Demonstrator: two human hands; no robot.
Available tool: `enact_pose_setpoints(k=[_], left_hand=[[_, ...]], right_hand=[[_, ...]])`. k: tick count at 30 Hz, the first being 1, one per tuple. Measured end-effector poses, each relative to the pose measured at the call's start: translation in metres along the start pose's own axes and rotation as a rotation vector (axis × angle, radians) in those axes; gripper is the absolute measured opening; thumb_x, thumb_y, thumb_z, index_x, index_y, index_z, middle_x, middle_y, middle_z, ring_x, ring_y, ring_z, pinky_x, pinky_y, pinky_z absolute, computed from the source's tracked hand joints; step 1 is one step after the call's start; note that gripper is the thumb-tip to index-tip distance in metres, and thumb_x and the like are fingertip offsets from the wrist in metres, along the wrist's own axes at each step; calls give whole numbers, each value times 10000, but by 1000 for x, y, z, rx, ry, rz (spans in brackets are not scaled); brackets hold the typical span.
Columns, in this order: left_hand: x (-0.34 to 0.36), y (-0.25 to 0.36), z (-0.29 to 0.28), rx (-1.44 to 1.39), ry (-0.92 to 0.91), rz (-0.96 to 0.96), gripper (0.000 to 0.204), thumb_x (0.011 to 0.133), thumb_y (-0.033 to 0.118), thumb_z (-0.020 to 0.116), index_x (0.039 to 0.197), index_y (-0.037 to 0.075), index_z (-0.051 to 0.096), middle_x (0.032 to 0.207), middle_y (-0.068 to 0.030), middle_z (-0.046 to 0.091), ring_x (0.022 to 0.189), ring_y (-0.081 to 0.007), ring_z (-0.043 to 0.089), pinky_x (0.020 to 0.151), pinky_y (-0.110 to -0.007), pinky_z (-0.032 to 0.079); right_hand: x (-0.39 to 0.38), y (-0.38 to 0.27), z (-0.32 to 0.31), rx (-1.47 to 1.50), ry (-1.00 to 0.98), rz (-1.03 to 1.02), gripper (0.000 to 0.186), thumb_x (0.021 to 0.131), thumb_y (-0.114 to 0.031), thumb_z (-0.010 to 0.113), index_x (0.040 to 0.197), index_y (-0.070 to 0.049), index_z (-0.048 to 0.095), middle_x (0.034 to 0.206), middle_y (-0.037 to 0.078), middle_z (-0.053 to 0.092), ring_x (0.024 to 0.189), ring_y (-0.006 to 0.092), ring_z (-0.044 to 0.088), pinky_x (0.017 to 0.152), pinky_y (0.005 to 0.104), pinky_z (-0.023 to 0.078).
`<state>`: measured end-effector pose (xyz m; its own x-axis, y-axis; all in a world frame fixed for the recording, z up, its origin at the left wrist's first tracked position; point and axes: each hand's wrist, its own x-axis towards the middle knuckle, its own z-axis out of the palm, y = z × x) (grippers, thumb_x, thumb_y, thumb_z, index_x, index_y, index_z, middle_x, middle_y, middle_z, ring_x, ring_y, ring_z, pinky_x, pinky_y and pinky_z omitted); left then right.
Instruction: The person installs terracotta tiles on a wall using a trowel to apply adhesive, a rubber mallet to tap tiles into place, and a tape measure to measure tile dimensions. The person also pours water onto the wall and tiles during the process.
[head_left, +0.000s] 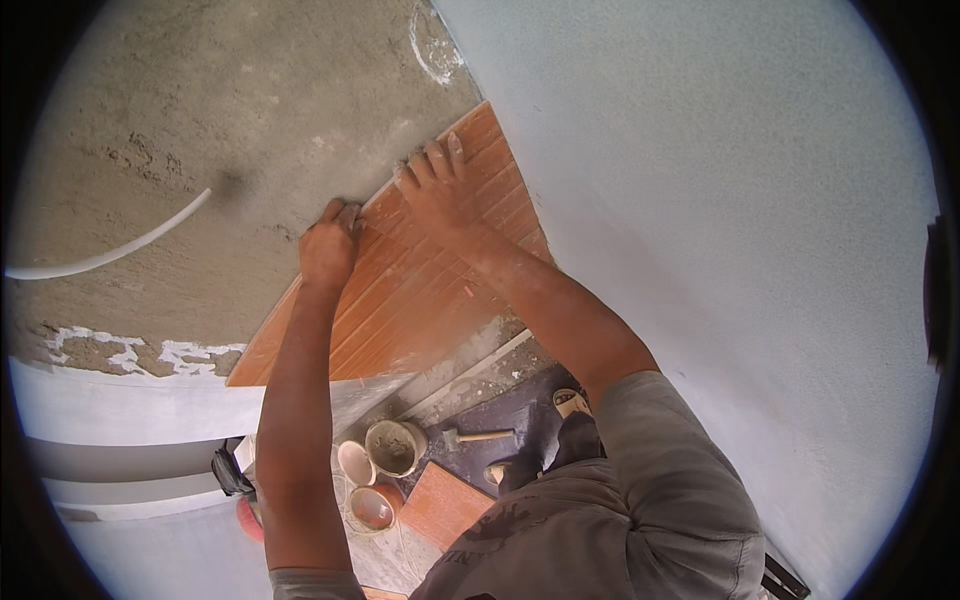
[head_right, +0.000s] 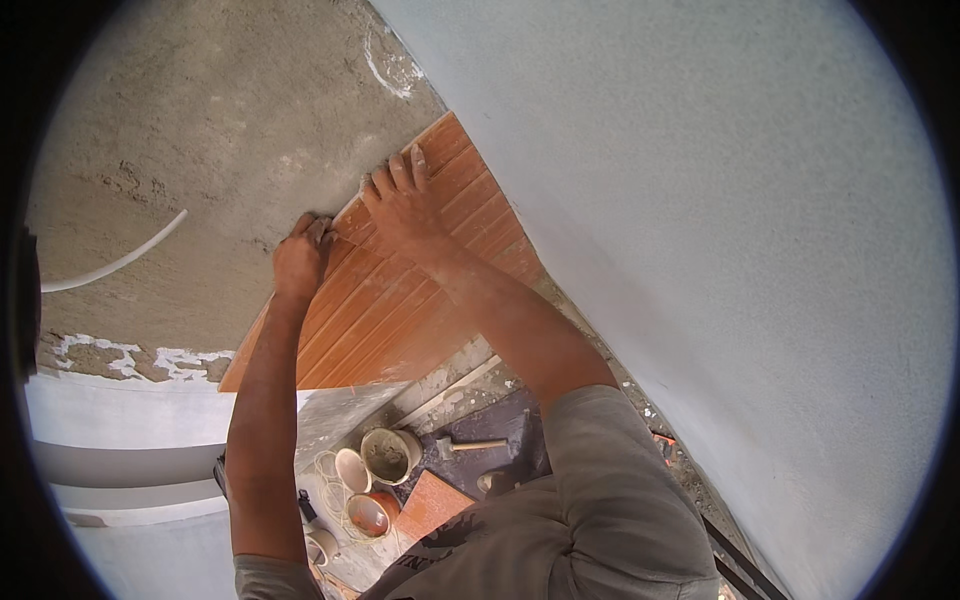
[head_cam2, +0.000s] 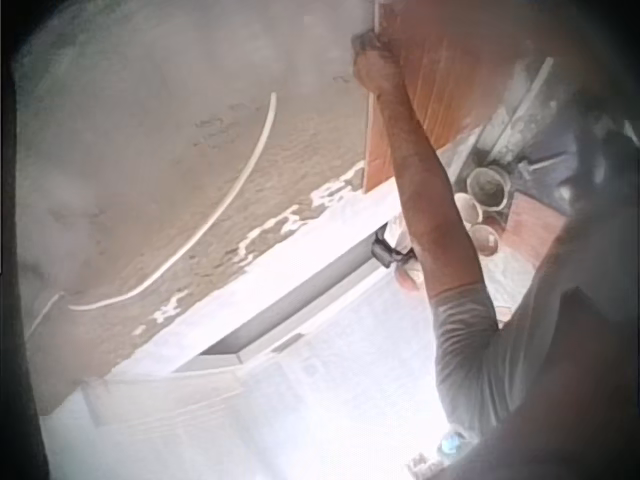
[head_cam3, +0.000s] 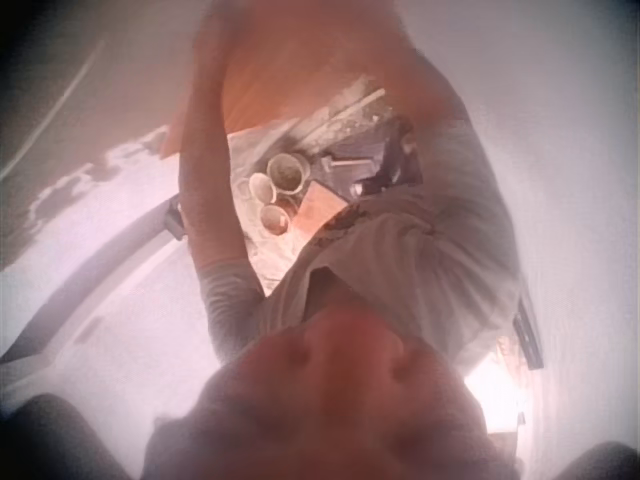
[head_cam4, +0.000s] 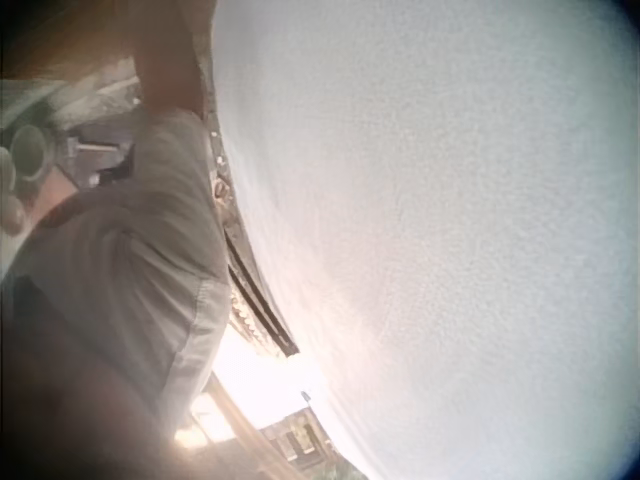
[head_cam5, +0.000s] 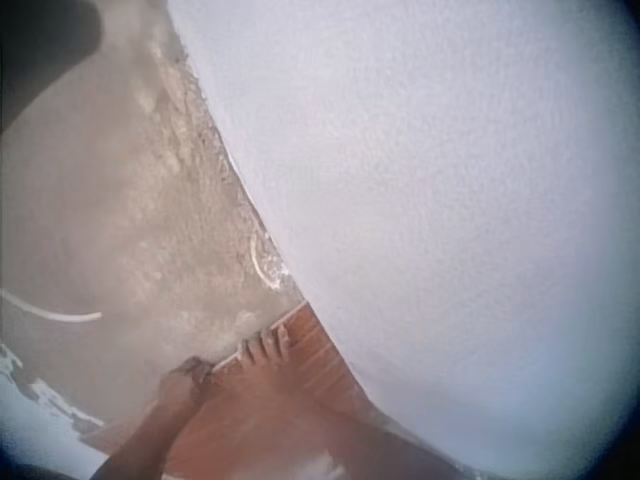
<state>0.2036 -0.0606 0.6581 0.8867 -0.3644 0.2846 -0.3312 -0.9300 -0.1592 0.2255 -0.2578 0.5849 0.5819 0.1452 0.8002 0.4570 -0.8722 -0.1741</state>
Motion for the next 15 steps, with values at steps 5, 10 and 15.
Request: enact_pose_setpoints(k=[5, 10, 15], left_hand=[[-5, 20, -17, 43, -33, -117, 274, 932, 218, 603, 1170, 85, 630, 1113, -84, 629, 888, -308, 679, 758, -422, 551], [-73, 49, 5, -235, 34, -316, 410, 898, 224, 661, 1260, 65, 551, 1066, -119, 630, 899, -316, 671, 764, -423, 547], [-260, 85, 90, -440, -383, -428, 413, 860, 219, 697, 1232, 78, 588, 1104, -141, 621, 943, -347, 665, 810, -440, 541]], right_hand=[[10, 8, -6, -61, -68, -108, 439, 759, -276, 753, 1152, -98, 670, 1058, 86, 590, 1107, 294, 520, 1084, 535, 335], [18, 13, -10, -131, -175, -213, 262, 778, -251, 743, 982, -103, 672, 1015, 67, 602, 1031, 263, 556, 929, 482, 422], [31, 12, -7, -188, -179, -313, 391, 675, -345, 823, 949, -117, 663, 986, 47, 603, 979, 237, 578, 821, 425, 474]])
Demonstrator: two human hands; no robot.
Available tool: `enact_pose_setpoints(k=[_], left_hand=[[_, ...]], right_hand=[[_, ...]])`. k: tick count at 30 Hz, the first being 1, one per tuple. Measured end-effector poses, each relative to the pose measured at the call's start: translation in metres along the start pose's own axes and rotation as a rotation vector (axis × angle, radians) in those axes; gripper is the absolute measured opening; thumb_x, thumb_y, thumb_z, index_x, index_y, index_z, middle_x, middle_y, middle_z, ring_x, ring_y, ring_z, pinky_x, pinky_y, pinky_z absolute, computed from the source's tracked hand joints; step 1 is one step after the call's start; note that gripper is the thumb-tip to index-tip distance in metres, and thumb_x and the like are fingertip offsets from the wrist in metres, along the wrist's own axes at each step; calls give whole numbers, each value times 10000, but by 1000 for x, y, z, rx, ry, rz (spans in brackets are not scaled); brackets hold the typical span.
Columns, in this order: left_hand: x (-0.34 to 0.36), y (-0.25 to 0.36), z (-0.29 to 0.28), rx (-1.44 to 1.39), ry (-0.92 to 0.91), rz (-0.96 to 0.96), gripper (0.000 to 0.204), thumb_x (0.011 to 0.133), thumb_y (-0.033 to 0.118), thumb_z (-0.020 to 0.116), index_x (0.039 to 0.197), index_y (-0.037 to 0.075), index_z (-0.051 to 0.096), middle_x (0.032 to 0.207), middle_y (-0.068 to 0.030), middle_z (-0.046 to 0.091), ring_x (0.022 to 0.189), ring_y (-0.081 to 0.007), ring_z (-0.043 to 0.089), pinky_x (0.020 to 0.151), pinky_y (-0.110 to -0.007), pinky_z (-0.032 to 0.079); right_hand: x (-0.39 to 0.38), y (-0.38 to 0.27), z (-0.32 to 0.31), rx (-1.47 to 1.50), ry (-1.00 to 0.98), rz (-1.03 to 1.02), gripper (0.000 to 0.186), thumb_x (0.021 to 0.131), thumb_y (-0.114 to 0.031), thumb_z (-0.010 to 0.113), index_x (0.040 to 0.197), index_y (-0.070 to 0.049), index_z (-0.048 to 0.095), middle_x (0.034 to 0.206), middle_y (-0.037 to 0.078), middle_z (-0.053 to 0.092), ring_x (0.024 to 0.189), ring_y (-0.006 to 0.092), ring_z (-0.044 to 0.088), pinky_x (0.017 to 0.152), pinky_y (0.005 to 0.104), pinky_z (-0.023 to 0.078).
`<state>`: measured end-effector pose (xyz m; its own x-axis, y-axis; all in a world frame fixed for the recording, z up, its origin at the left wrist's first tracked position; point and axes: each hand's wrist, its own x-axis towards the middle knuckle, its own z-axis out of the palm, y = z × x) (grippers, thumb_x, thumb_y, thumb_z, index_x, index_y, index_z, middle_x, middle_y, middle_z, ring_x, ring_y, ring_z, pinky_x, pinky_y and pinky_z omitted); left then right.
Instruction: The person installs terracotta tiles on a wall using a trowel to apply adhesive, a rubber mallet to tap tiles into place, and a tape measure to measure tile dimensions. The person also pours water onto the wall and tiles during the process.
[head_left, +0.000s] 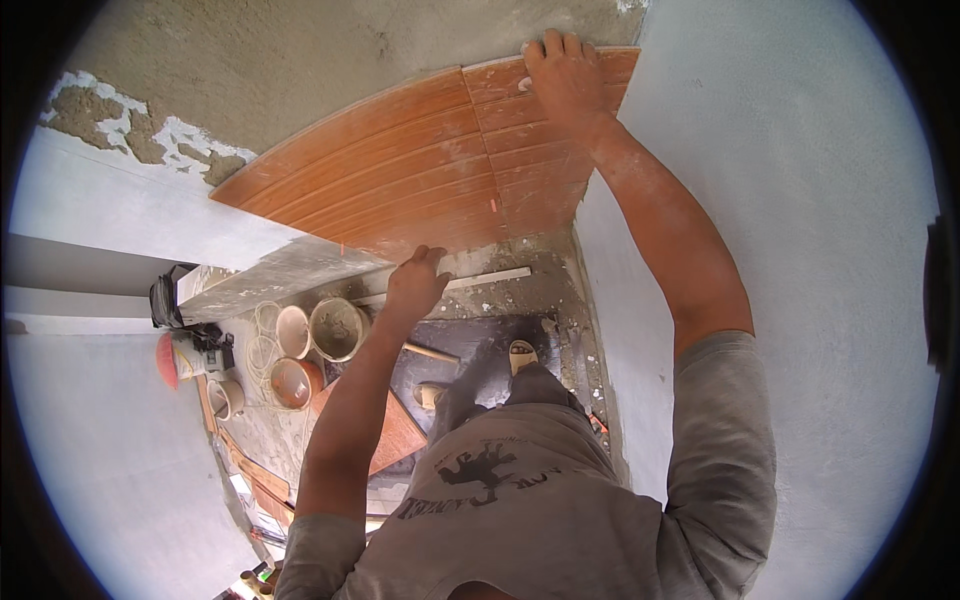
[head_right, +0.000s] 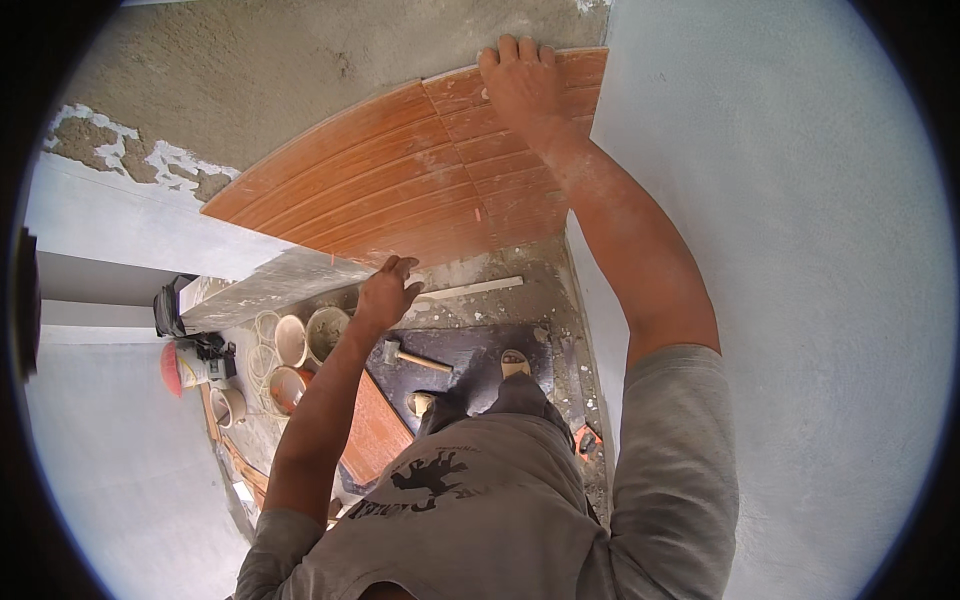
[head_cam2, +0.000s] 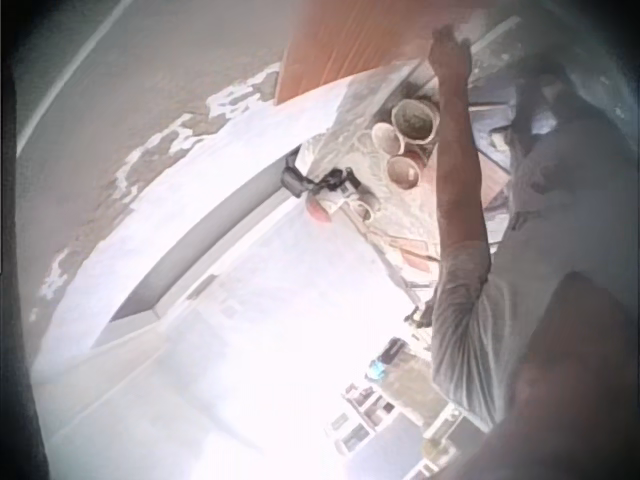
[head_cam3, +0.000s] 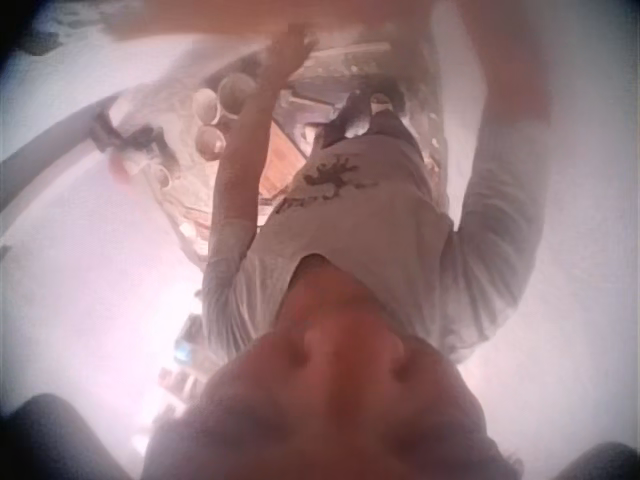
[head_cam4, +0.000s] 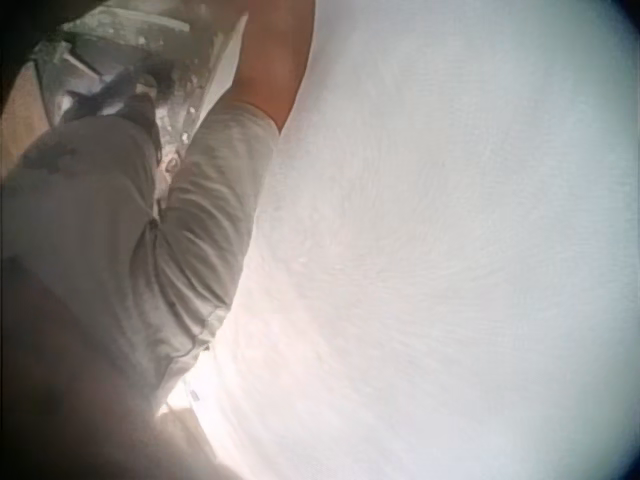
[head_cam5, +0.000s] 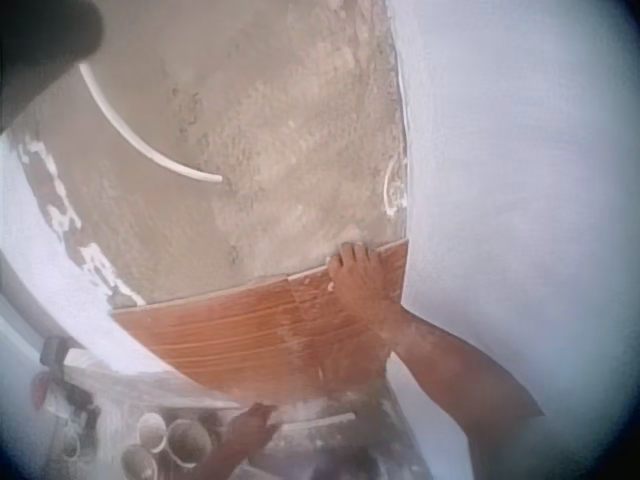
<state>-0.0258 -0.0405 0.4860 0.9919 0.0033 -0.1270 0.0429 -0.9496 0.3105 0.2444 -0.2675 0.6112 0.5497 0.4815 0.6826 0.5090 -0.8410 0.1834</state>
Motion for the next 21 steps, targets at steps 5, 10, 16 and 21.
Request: enact_pose_setpoints(k=[5, 10, 16, 21], left_hand=[[-242, -105, 178, -259, -566, -580, 552, 807, 377, 727, 1238, 52, 610, 1195, -185, 645, 1140, -333, 608, 972, -429, 486], [-449, -68, 205, -293, -934, -951, 401, 814, 365, 706, 979, 0, 710, 1005, -225, 693, 925, -353, 691, 828, -447, 544], [-489, -79, 269, -400, -774, -809, 315, 837, 301, 675, 973, 18, 705, 1007, -211, 692, 858, -343, 698, 767, -442, 555], [-394, -136, 320, -128, -344, -196, 247, 855, 248, 649, 968, 34, 702, 1008, -198, 692, 803, -335, 704, 717, -439, 565]], right_hand=[[4, 6, -2, -46, 3, -33, 419, 681, -352, 822, 983, -113, 656, 1020, 45, 610, 988, 230, 588, 797, 394, 496], [6, 3, -9, -46, -91, -44, 470, 701, -356, 816, 1050, -102, 629, 1040, 49, 608, 1022, 243, 585, 841, 404, 496], [6, 0, -18, -17, -151, 13, 458, 739, -367, 792, 1064, -98, 615, 1072, 57, 596, 1061, 255, 568, 895, 414, 481], [7, 6, -15, -41, -181, 44, 470, 747, -388, 780, 1078, -104, 605, 1098, 53, 586, 1084, 252, 560, 910, 404, 479]])
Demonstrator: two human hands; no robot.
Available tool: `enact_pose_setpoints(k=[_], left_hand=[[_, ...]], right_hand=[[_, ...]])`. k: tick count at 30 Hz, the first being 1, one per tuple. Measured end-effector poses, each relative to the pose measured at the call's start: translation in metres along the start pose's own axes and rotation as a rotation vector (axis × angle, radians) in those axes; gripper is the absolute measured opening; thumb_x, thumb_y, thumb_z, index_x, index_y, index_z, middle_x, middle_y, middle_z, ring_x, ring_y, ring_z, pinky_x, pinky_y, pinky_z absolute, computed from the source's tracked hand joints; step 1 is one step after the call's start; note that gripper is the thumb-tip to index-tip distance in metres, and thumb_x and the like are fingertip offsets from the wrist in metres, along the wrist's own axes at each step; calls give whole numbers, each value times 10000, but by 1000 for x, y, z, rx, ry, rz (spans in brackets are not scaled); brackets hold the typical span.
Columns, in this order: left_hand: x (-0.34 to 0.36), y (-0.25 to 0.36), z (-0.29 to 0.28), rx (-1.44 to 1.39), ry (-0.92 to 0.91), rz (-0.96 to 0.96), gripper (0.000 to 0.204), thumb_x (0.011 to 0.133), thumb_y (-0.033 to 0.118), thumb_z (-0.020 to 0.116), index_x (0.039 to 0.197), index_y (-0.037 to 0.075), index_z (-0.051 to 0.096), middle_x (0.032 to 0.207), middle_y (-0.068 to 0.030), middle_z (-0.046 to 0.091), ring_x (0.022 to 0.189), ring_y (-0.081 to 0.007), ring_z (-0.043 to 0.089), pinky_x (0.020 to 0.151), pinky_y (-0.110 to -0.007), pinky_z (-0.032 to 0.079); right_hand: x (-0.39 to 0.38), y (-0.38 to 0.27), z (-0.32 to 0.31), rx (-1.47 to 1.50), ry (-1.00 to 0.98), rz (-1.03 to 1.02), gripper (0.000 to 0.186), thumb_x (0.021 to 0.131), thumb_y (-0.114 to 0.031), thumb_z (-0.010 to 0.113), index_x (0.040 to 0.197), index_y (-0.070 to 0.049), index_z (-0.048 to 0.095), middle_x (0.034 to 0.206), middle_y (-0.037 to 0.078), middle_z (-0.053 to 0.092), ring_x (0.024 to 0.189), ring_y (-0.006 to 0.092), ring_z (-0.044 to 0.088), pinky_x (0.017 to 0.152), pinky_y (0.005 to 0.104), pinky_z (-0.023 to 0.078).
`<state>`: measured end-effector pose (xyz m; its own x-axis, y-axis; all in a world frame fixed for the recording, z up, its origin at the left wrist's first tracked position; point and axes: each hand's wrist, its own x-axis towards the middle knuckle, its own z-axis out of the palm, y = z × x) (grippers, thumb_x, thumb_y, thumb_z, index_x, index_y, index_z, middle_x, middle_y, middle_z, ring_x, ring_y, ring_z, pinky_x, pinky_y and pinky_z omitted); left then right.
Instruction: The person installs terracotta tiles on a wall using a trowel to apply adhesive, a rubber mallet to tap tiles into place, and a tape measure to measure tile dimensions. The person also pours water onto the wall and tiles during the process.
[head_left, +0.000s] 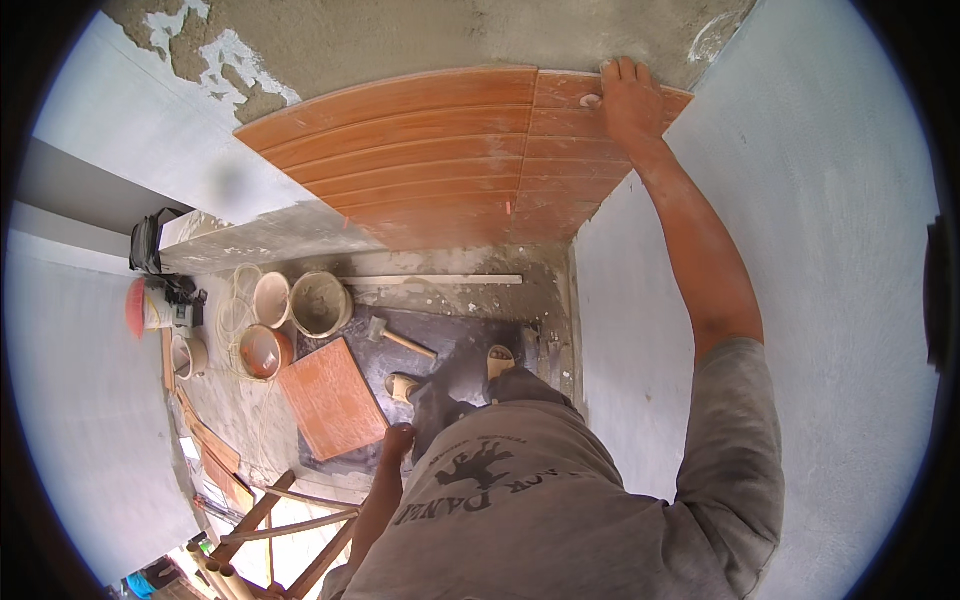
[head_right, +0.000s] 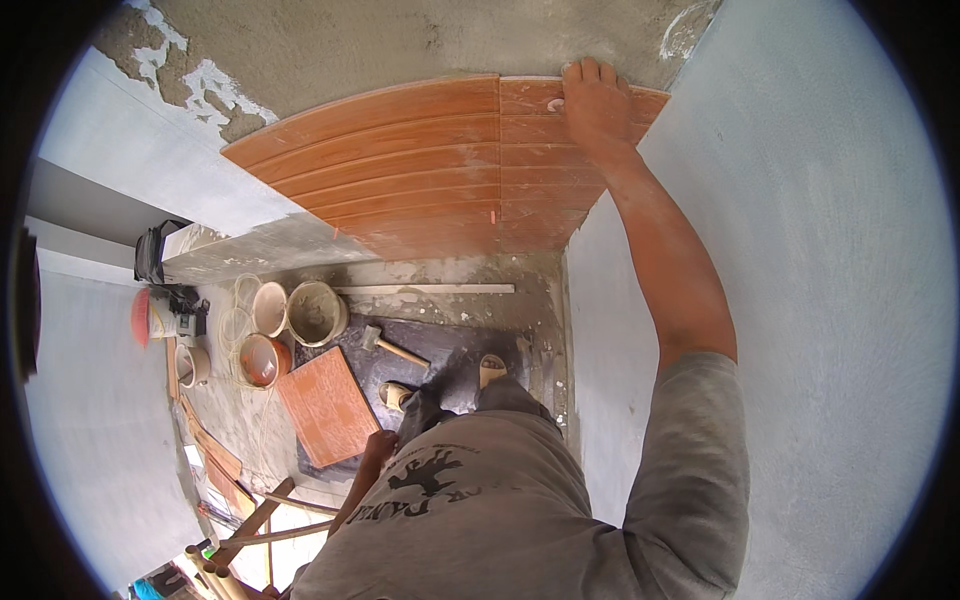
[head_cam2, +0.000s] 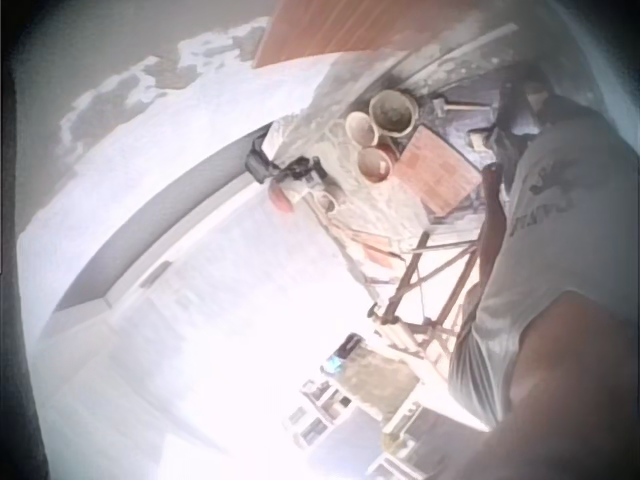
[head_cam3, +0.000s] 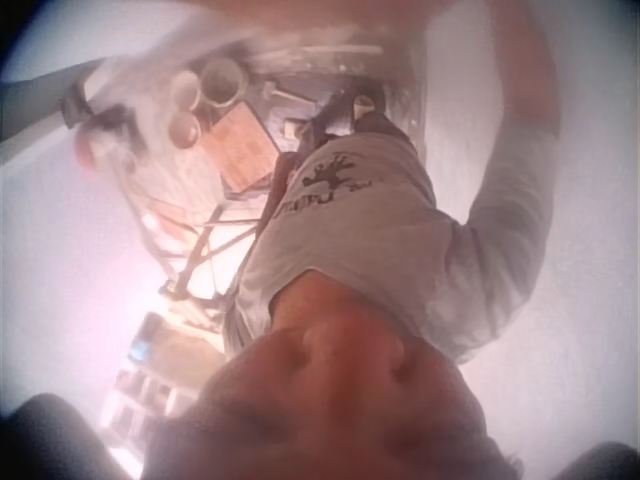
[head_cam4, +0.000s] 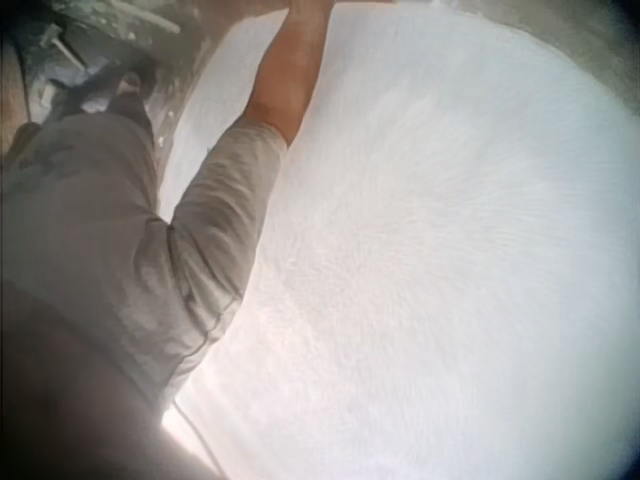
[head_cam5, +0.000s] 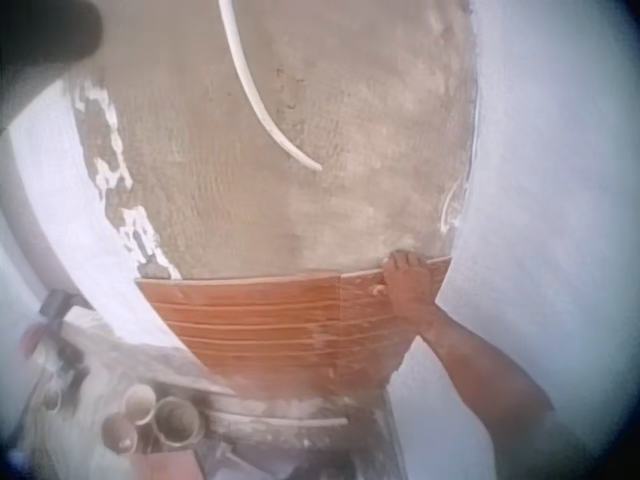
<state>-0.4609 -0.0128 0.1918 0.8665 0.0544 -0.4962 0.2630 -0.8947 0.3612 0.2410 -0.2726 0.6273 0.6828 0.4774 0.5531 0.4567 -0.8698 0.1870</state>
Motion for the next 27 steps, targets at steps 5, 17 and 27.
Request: enact_pose_setpoints(k=[5, 17, 27], left_hand=[[62, 45, -68, -920, 366, -335, 231, 893, 202, 592, 1033, 33, 665, 939, -134, 682, 823, -248, 673, 679, -366, 536], [-33, 101, -67, -1029, -254, -838, 611, 902, 564, 537, 1221, 54, 642, 1150, -150, 665, 972, -302, 666, 731, -473, 581], [-21, 75, -60, -1109, -29, -720, 607, 850, 591, 578, 1116, 58, 699, 1038, -172, 695, 947, -291, 674, 746, -443, 560]], right_hand=[[9, -25, -13, -24, 50, -32, 493, 735, -364, 785, 1098, -88, 596, 1126, 83, 576, 1086, 278, 551, 917, 409, 477], [11, 11, 47, -135, -89, -6, 631, 833, -424, 706, 1274, -13, 520, 1207, 165, 561, 1126, 367, 559, 907, 459, 499], [27, 42, 56, -191, 56, -183, 633, 846, -545, 625, 1186, -11, 622, 1137, 201, 640, 992, 384, 636, 792, 474, 530]])
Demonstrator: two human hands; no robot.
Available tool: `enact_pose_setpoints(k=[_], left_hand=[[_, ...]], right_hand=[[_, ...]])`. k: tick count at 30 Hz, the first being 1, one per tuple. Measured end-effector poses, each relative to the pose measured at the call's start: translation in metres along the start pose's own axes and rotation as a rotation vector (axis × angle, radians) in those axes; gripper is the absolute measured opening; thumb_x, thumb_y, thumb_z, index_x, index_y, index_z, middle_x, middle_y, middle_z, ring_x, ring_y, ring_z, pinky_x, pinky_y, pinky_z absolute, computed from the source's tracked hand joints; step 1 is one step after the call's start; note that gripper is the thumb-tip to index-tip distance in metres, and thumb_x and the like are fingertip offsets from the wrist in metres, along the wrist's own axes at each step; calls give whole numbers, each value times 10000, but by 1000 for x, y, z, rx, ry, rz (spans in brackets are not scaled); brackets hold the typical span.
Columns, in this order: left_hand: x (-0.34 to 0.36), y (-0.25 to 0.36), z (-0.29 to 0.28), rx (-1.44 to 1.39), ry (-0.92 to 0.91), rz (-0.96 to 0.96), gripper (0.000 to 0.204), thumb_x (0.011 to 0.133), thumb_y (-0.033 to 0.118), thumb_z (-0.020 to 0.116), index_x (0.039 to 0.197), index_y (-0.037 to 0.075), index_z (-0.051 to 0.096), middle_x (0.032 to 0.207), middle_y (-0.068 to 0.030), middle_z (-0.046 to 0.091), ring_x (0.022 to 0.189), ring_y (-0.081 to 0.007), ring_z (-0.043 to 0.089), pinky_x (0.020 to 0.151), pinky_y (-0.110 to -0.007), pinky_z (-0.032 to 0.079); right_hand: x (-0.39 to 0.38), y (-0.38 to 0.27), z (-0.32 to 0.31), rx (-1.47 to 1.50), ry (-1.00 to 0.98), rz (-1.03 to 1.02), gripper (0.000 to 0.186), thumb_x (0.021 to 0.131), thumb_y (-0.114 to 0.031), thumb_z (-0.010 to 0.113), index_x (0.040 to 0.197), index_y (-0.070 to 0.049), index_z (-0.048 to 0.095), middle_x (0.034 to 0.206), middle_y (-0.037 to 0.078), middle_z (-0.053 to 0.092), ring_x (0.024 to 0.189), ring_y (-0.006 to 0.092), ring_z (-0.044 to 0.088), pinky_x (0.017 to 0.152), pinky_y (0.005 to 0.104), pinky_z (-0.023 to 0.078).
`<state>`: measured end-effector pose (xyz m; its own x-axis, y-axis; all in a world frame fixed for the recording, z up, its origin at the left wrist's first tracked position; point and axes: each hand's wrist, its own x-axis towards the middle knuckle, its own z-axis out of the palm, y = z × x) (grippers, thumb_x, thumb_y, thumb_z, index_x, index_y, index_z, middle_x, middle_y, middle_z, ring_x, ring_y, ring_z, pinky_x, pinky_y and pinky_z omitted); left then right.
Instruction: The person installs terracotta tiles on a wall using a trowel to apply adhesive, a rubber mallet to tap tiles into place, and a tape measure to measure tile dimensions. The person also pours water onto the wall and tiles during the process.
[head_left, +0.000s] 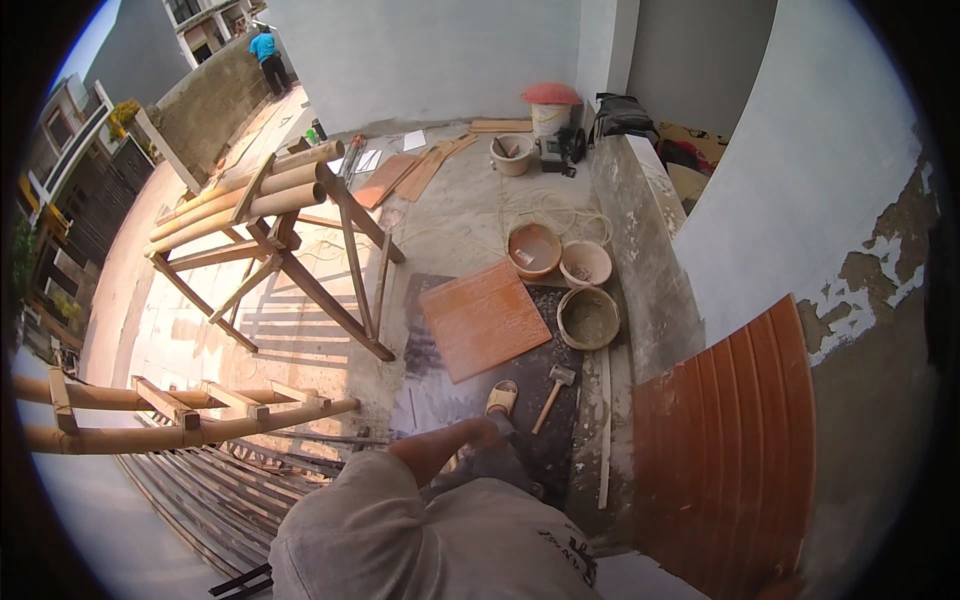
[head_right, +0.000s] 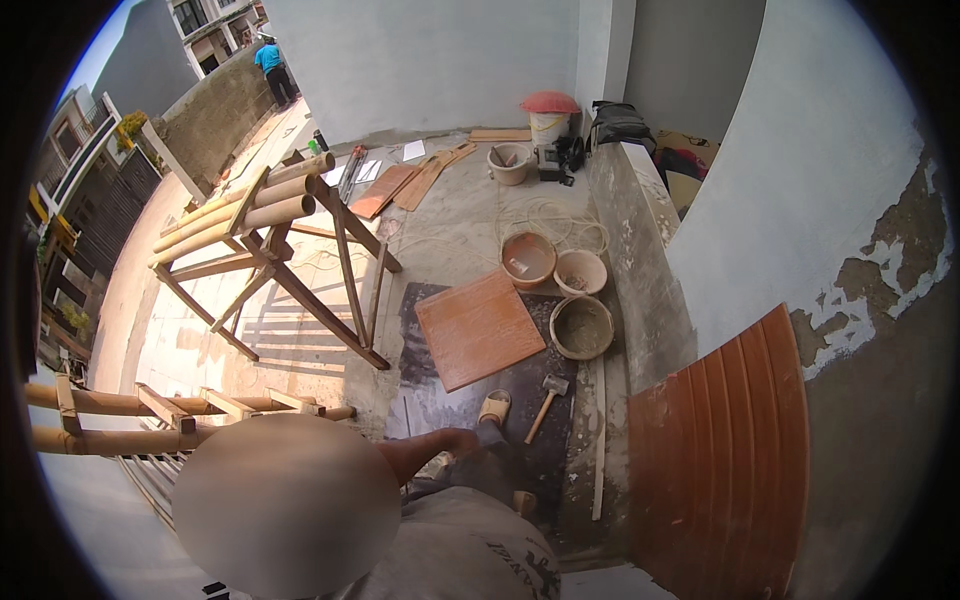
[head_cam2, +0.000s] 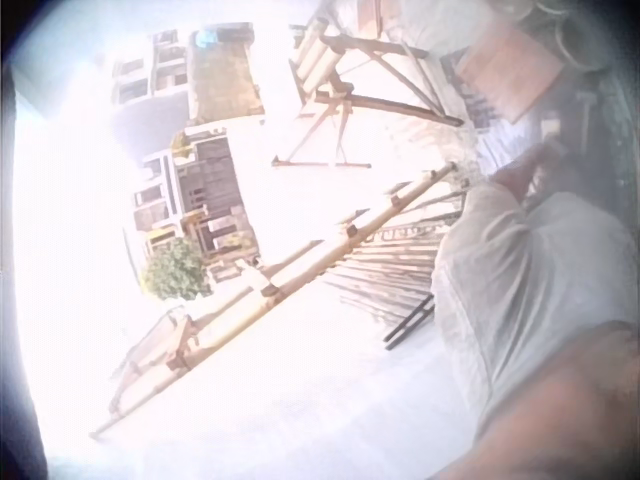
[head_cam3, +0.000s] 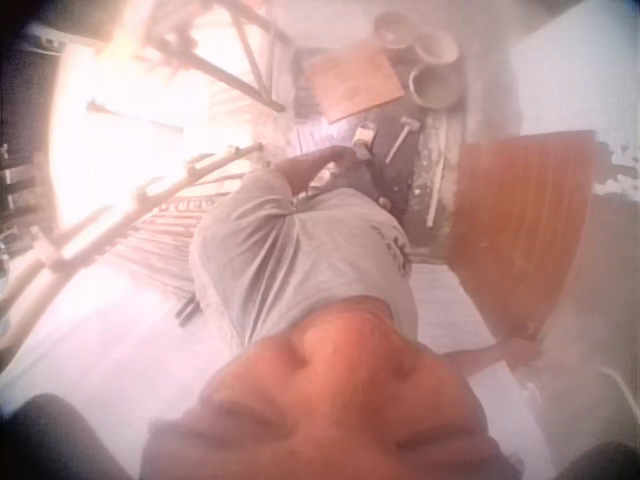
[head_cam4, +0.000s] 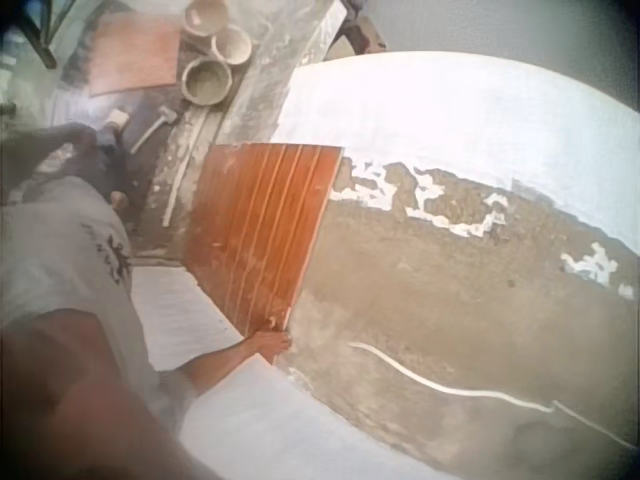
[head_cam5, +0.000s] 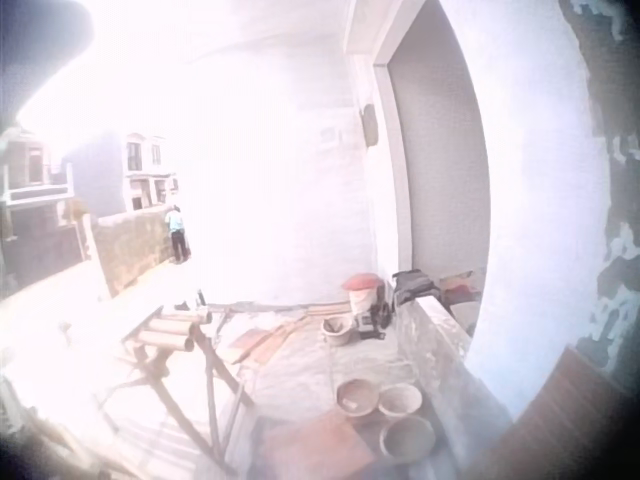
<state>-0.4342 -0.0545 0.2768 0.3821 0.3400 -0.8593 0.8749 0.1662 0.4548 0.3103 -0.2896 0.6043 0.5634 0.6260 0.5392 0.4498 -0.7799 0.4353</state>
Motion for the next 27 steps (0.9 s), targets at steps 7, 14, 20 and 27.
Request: enact_pose_setpoints(k=[7, 14, 20, 27], left_hand=[[37, -1, 32, -155, 320, -23, 644, 808, 561, 623, 1112, 0, 702, 1204, -232, 650, 1146, -355, 613, 975, -417, 467], [-13, -40, 25, -354, 290, -212, 517, 786, 499, 684, 904, 0, 750, 800, -177, 715, 663, -298, 687, 633, -407, 550], [-17, -49, 24, -211, 270, -167, 521, 833, 491, 620, 937, -4, 743, 813, -151, 713, 707, -282, 693, 639, -406, 563], [23, -55, 45, 223, 362, -46, 423, 838, 394, 603, 959, 15, 747, 988, -206, 707, 876, -338, 690, 773, -420, 552]], right_hand=[[-14, 29, -50, -39, -197, -94, 671, 848, -629, 568, 1158, -40, 659, 1066, 199, 658, 925, 382, 652, 748, 501, 529], [2, 47, -48, 263, -720, -264, 528, 822, -468, 670, 998, 29, 680, 900, 271, 659, 835, 376, 671, 708, 495, 510], [-1, 33, -30, 444, -918, -255, 448, 793, -346, 737, 895, 87, 678, 773, 316, 645, 763, 367, 670, 678, 493, 491], [-4, 0, -71, 441, -894, -289, 473, 756, -305, 771, 886, 136, 657, 711, 287, 622, 718, 359, 622, 674, 472, 485]])
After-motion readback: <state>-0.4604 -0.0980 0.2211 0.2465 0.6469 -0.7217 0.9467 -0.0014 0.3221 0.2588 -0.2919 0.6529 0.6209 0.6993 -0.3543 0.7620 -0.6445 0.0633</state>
